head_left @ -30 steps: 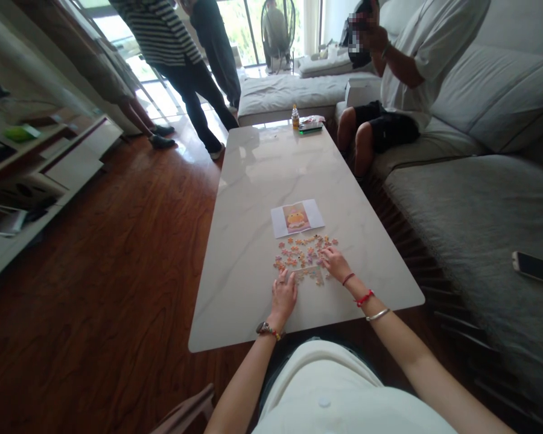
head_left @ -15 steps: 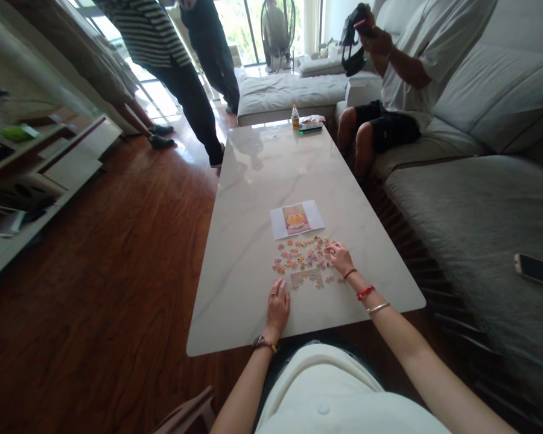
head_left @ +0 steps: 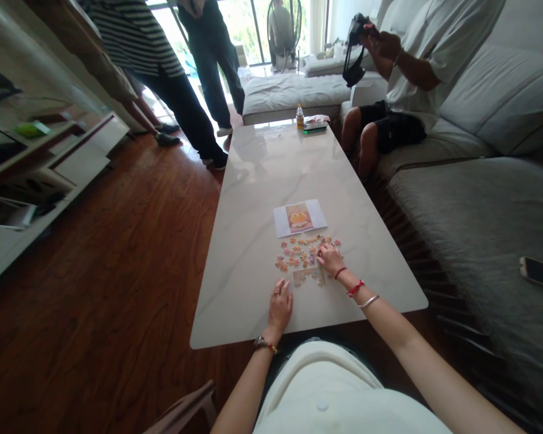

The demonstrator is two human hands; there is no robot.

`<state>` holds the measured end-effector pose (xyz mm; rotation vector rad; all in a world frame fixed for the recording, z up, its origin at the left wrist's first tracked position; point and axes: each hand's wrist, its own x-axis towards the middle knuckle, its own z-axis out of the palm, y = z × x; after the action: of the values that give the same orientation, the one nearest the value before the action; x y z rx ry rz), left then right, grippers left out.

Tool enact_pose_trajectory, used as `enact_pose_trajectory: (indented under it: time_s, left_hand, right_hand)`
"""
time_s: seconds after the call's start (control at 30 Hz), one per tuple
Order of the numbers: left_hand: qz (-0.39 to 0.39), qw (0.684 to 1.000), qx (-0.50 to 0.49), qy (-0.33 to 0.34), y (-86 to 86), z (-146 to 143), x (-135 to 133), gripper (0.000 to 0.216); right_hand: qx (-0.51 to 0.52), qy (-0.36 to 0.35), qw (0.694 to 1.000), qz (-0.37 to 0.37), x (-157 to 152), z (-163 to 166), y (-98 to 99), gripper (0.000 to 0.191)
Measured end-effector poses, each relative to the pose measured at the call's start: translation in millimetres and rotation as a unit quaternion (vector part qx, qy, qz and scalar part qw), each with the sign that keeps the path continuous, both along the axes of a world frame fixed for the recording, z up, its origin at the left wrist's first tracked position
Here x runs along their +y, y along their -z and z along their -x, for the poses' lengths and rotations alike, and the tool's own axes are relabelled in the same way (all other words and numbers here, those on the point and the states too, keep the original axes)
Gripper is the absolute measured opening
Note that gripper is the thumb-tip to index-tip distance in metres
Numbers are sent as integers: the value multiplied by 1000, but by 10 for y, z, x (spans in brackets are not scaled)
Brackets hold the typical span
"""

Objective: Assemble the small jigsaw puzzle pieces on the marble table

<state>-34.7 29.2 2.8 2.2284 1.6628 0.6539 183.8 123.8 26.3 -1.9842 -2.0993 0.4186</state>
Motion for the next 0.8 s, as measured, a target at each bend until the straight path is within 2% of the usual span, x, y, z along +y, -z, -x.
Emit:
enact_pose_trajectory:
  time_s: [0.2, 0.37, 0.5, 0.7, 0.8]
  left_hand:
    - [-8, 1000, 2, 8, -87, -47, 56, 32]
    - [-22, 1000, 4, -2, -134, -53, 202, 32]
    - [-25, 1000, 12, -1, -122, -64, 299, 32]
    - [-8, 999, 29, 34, -106, -190, 332, 31]
    - [3, 997, 54, 56, -105, -232, 301, 33]
  right_hand:
    - [52, 44, 997, -31, -117, -240, 42, 15]
    - [84, 83, 990, -81, -178, -700, 68, 21]
    - [81, 125, 985, -86, -243, -969, 69, 20]
    - [86, 42, 994, -44, -414, -820, 150, 20]
    - [77, 63, 994, -39, -459, -723, 183, 13]
